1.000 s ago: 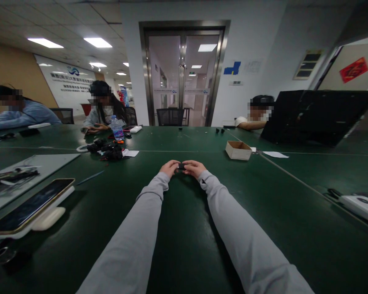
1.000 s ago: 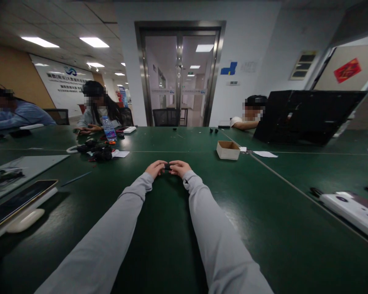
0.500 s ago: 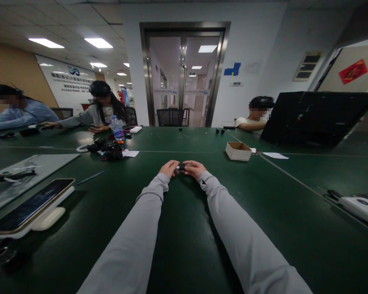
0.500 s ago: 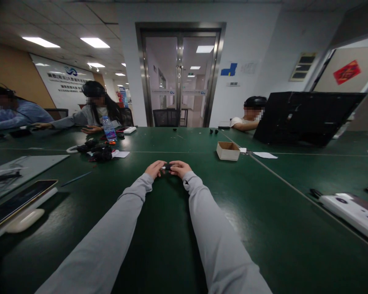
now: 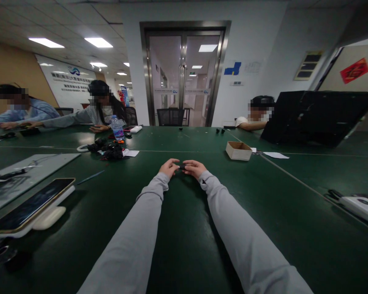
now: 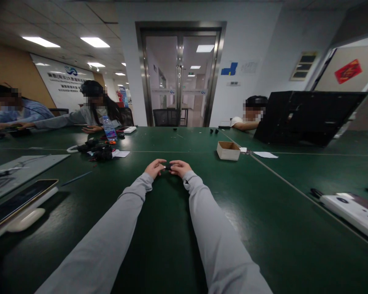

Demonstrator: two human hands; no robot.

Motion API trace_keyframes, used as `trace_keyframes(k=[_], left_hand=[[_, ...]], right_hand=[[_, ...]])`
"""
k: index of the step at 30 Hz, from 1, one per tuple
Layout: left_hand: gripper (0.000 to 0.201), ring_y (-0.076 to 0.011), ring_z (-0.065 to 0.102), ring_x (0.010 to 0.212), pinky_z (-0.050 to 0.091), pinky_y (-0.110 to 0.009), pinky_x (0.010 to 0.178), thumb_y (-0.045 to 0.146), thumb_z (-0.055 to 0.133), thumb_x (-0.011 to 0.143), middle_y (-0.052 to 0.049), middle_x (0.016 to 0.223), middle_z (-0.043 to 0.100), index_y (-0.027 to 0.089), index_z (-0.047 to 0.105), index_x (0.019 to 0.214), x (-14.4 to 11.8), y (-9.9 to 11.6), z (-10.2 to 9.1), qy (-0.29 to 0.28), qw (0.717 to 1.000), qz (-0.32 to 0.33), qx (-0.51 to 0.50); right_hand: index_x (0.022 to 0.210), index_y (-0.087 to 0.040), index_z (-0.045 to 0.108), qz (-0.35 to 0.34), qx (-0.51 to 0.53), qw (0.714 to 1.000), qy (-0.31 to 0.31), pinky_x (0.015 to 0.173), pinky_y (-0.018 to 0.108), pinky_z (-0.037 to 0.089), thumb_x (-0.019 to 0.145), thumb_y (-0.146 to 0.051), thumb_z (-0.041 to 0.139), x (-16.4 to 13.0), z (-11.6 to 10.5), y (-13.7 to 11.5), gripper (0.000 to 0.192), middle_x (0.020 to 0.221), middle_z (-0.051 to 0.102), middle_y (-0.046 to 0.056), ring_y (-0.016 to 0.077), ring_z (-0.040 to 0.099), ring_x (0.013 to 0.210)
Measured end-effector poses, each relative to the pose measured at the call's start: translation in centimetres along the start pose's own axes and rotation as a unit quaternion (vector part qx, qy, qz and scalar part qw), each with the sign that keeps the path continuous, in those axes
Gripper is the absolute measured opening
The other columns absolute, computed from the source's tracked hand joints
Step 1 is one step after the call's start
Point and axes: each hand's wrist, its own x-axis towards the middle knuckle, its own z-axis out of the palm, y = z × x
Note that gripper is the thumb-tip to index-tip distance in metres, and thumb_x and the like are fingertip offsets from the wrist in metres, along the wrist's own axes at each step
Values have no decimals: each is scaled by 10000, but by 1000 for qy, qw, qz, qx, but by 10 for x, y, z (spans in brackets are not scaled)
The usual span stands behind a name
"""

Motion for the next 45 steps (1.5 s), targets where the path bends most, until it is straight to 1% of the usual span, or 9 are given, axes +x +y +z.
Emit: trace_keyframes(k=[3,6,11,16,18,21,24,35,45], left_hand=[[270,-58,421,393,350,-178,423,314,433,780,27,502,519,146,593,918,0,0,0,-14,1000,-1,26],[309,-54,430,393,352,-177,421,366,410,792,28,535,531,163,583,947,-1,2,0,-7,1000,-4,24],[304,-54,443,418,370,-176,438,230,501,719,32,579,536,159,554,1009,-3,4,1,5,1000,6,9],[302,-62,425,388,351,-180,419,321,388,802,28,494,514,148,582,955,-1,-1,2,7,999,11,42],[301,-65,437,402,356,-180,420,338,409,797,26,508,519,147,578,956,-1,-1,2,7,999,6,34],[258,-68,469,452,379,-179,444,264,487,749,22,559,534,148,573,964,-1,1,2,11,1000,0,12],[232,-70,468,456,384,-179,456,223,480,744,22,533,528,145,588,934,-2,3,2,5,1000,-2,16],[387,-75,431,383,362,-187,439,444,374,802,35,430,497,160,628,869,-3,2,0,8,996,7,92],[404,-76,419,357,346,-189,421,481,367,800,46,398,474,164,609,866,-2,0,0,12,996,6,87]], right_hand=[[805,-148,622,2,1,1000,0,511,175,522,639,-7,627,0,0,-1,218,652,639,9,113,629,583],[804,-153,622,2,-1,1000,5,513,182,525,642,-10,626,0,0,-1,216,652,641,8,114,628,588],[811,-152,619,5,-2,1000,10,520,183,525,651,0,611,-1,1,-2,222,657,644,13,118,631,596],[805,-153,620,3,3,1000,11,511,173,523,651,11,606,-2,1,-3,225,669,642,11,113,631,590],[808,-156,622,3,3,1000,10,512,176,526,649,5,615,-2,1,-3,227,669,640,9,114,632,594],[815,-152,623,5,2,1000,7,510,181,528,646,-4,626,-1,0,-2,225,658,639,13,120,634,597],[810,-148,622,-1,1,1000,6,503,181,528,643,-8,636,-1,-1,-2,218,665,642,17,118,631,590],[802,-146,616,2,-2,1000,9,529,189,534,633,14,626,-3,1,-3,233,683,642,22,124,637,600],[805,-152,616,2,4,1000,-1,539,198,536,596,11,645,-2,-1,-2,266,689,645,20,134,640,618]])
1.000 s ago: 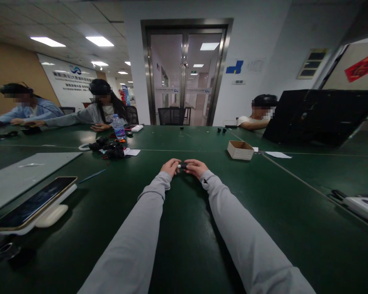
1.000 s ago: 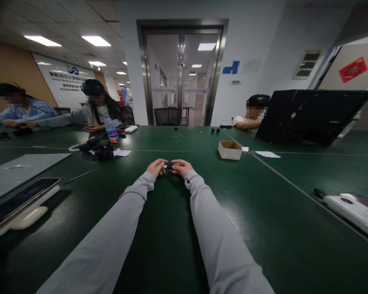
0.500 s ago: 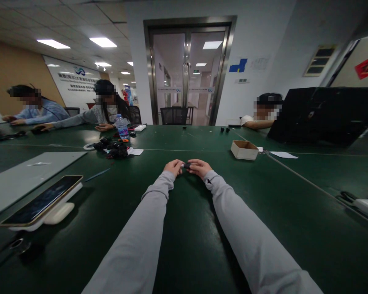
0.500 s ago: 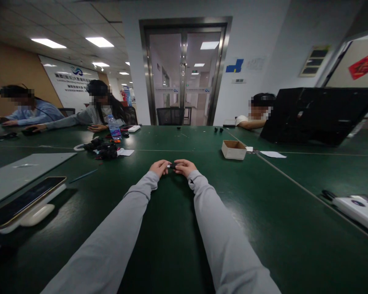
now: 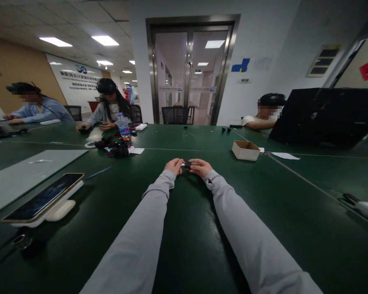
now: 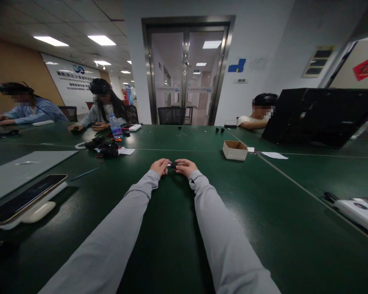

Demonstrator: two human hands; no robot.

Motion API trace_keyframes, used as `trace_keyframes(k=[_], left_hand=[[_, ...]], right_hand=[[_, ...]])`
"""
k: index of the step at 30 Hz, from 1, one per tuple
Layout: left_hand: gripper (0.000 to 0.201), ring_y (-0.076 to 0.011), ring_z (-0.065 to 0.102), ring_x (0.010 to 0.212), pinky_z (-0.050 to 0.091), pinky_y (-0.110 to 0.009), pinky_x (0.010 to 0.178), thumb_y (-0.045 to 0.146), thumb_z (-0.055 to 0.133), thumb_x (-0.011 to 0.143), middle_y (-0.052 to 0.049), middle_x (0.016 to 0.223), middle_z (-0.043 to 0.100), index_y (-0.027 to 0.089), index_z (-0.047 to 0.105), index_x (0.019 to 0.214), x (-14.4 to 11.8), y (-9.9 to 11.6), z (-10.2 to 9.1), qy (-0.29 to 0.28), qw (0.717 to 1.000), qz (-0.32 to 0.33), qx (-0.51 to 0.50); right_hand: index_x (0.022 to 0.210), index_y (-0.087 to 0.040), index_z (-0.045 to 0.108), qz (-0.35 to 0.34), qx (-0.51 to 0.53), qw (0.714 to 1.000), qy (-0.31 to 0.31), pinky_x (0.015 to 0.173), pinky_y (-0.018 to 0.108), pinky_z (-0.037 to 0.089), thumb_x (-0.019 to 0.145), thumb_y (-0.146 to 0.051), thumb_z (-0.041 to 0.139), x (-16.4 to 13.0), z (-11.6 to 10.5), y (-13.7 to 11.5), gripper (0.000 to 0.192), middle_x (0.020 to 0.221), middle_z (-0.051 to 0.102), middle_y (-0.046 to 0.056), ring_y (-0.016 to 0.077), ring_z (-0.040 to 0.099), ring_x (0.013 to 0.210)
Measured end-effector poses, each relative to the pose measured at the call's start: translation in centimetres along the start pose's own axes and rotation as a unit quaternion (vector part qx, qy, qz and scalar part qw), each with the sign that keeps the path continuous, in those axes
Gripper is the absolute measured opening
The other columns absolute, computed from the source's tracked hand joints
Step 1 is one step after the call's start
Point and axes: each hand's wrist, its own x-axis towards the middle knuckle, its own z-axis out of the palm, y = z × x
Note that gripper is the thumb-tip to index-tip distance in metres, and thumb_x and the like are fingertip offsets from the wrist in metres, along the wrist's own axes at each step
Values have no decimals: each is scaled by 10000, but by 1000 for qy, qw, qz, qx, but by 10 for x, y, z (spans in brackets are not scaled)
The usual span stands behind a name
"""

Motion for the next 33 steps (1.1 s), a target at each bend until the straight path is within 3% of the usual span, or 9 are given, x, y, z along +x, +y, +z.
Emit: trace_keyframes(k=[4,9,14,18,24,33], left_hand=[[324,-72,426,374,341,-182,423,431,416,791,48,419,480,165,591,850,3,-3,3,9,1000,-16,-24],[179,-85,529,557,417,-195,540,266,552,722,-3,629,589,150,588,852,6,-5,3,36,997,-1,-63],[216,-87,533,595,434,-206,577,176,597,667,-22,712,603,137,589,880,-1,7,-1,32,997,4,-63],[190,-78,532,548,425,-199,525,226,561,706,-27,742,607,136,584,872,-4,13,0,12,997,-29,-78],[238,-62,456,448,389,-179,457,343,466,775,21,552,520,148,590,830,-1,7,3,23,997,-31,-67],[210,-61,481,510,411,-179,479,241,565,707,-12,694,582,148,595,892,-1,9,1,26,996,-30,-85]], right_hand=[[799,-150,626,-10,-2,1000,8,537,207,533,569,-7,670,5,-3,6,274,666,642,18,142,640,615],[787,-150,629,-9,-7,999,32,523,209,530,588,-19,664,8,-3,8,242,653,644,18,138,636,585],[786,-142,618,-2,1,999,33,516,197,531,627,-38,658,1,0,2,195,645,643,20,134,638,569],[789,-139,610,9,9,999,33,510,181,531,642,-27,644,-4,3,-3,188,634,643,16,130,640,562],[781,-136,605,16,8,999,45,497,173,531,655,1,616,-5,6,-5,186,621,640,15,126,638,548],[800,-140,609,18,14,999,37,501,178,528,666,-12,619,-6,2,-4,185,628,640,18,128,640,551]])
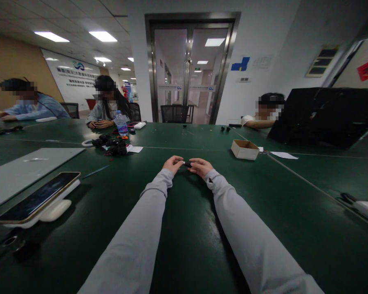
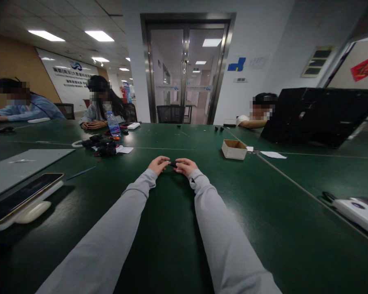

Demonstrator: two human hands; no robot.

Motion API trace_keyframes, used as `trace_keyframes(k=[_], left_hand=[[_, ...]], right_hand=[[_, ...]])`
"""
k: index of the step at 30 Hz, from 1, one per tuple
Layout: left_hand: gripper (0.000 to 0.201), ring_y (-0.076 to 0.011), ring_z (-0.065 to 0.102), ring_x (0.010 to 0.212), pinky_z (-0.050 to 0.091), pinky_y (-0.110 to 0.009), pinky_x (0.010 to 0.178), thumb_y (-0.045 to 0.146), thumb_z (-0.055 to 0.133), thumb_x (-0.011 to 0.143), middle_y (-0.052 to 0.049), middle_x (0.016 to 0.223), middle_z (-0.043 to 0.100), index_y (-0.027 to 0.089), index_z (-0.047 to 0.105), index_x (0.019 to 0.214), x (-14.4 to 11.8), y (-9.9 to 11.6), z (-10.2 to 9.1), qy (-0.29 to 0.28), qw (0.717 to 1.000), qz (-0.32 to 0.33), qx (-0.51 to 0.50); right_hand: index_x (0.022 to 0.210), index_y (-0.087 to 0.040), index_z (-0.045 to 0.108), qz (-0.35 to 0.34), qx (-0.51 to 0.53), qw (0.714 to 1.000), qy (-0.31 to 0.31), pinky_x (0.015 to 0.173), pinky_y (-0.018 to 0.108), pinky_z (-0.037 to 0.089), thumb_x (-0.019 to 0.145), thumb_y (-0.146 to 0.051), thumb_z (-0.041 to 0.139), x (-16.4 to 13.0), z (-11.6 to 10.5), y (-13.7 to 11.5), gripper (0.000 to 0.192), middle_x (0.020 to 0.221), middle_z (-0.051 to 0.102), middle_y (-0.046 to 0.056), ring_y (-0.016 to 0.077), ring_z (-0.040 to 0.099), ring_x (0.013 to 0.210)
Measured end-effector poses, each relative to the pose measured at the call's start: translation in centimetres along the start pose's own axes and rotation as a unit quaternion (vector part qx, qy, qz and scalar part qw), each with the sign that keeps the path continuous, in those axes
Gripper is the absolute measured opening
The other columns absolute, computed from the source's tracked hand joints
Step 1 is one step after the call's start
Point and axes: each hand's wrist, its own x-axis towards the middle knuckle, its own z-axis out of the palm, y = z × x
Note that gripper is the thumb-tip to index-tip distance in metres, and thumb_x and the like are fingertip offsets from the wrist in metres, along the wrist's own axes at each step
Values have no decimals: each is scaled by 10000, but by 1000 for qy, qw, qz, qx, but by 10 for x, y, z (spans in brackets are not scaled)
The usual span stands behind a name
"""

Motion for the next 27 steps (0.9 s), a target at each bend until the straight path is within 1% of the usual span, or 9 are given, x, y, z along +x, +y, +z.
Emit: trace_keyframes(k=[3,7,12,15,17,19,21,23,27], left_hand=[[205,-56,463,463,381,-175,440,285,516,745,-6,657,575,147,593,875,1,0,1,-5,1000,-15,-6],[208,-55,440,441,374,-170,437,294,469,773,12,574,538,150,600,849,2,-3,1,3,1000,-7,0],[180,-49,460,476,384,-163,450,231,516,733,-7,673,573,148,596,870,1,-4,0,9,1000,0,-5],[202,-52,474,473,368,-163,424,243,521,726,-10,700,575,153,593,892,2,-5,-1,10,1000,-13,-2],[229,-56,463,450,352,-166,401,302,496,749,-3,656,560,155,595,895,3,-7,-1,9,1000,-21,3],[266,-58,442,427,347,-169,396,352,462,772,8,589,534,155,600,885,4,-8,-1,9,1000,-13,8],[263,-56,431,423,358,-169,412,350,463,774,15,554,522,154,605,876,4,-9,0,13,1000,-2,6],[228,-53,438,437,379,-171,441,308,486,763,7,580,547,152,607,876,4,-9,0,18,1000,-1,-1],[193,-55,475,487,410,-179,482,232,512,733,-25,705,602,154,618,875,3,-7,-1,28,1000,2,5]], right_hand=[[802,-140,611,0,3,1000,-1,503,180,528,669,-6,611,0,0,0,188,629,639,18,129,640,552],[800,-133,611,-2,3,1000,1,498,177,529,675,4,598,1,0,1,186,617,635,17,127,638,544],[802,-129,607,0,4,1000,0,493,171,533,669,-2,611,0,0,0,183,624,637,20,128,640,553],[800,-135,604,6,-2,1000,3,497,170,536,666,-14,624,0,1,-1,182,624,637,14,131,643,564],[799,-138,604,7,-7,1000,4,503,172,538,663,-21,633,0,1,-1,182,627,637,14,133,644,569],[802,-139,608,5,-10,1000,3,513,180,543,663,-24,638,0,1,-1,183,640,641,22,136,645,578],[803,-137,612,4,-11,1000,0,524,192,547,664,-24,639,0,0,0,181,650,644,30,140,646,589],[797,-134,615,2,-10,1000,-1,529,199,550,662,-21,641,0,1,0,178,651,644,33,141,645,590],[787,-132,616,-2,-8,1000,1,513,191,547,653,-22,653,0,1,0,177,644,641,29,136,643,579]])
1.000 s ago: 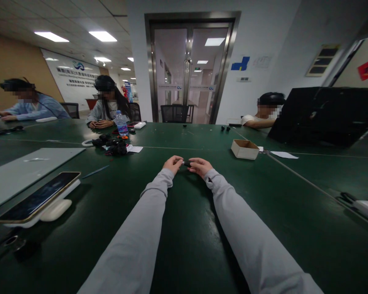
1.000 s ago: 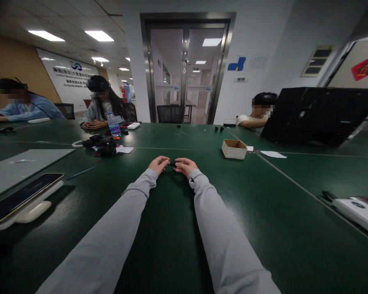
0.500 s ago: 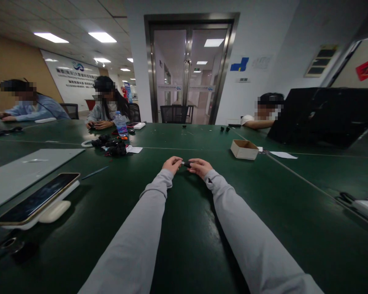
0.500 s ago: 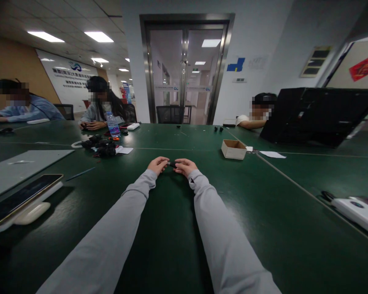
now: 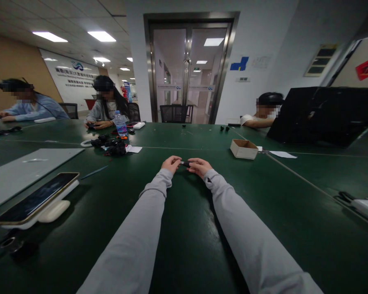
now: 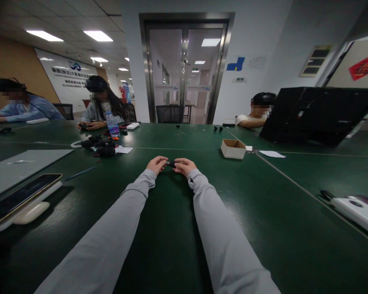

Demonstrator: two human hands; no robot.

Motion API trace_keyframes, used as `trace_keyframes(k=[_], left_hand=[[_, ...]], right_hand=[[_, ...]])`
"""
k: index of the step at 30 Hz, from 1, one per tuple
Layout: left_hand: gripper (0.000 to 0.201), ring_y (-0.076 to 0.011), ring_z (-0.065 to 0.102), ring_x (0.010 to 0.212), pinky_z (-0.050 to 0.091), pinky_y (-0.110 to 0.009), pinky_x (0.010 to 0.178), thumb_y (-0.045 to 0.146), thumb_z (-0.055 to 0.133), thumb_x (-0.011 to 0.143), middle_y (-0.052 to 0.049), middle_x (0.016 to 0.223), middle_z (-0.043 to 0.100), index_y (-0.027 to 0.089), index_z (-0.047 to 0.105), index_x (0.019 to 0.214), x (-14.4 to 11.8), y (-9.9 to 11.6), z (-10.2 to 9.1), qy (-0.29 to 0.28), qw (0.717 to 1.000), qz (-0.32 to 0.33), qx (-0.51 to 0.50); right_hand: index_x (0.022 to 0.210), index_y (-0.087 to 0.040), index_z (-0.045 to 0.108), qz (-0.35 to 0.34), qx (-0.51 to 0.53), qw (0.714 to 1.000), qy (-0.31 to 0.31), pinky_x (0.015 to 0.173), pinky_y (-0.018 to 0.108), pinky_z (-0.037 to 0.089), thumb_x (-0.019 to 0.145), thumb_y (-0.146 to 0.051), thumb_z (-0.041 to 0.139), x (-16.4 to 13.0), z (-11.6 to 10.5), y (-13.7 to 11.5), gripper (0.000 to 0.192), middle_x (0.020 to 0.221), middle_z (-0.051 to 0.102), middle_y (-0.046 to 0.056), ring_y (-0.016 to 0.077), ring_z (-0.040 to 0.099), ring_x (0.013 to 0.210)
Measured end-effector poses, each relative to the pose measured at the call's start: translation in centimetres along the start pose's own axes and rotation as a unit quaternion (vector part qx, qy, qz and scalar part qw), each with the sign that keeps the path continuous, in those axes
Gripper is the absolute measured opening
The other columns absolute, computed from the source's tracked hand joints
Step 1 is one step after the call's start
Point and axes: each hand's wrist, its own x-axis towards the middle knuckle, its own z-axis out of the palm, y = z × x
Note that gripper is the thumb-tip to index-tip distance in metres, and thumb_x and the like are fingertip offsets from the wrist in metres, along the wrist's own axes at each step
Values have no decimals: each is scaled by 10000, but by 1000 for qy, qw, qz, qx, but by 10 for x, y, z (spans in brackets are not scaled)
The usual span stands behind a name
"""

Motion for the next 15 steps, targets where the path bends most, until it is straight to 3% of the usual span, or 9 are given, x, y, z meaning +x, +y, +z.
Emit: trace_keyframes(k=[6,10,15], left_hand=[[214,-62,490,481,390,-173,437,287,513,730,-18,714,594,167,619,872,0,0,-2,1,1000,-6,16],[295,-64,452,419,366,-173,415,400,467,760,9,535,539,156,614,840,0,0,-2,-8,1000,-10,21],[214,-56,432,408,357,-165,424,316,522,736,33,477,497,148,600,843,-3,3,-1,-4,1000,-10,-2]], right_hand=[[788,-131,614,1,4,1000,-2,506,182,543,645,-20,655,0,0,0,186,616,633,17,134,642,567],[782,-127,613,1,6,1000,-5,512,181,543,648,-11,647,0,0,0,181,629,637,22,136,643,570],[771,-136,619,1,7,1000,-10,507,186,547,637,-13,660,1,-1,1,187,621,635,16,136,641,568]])
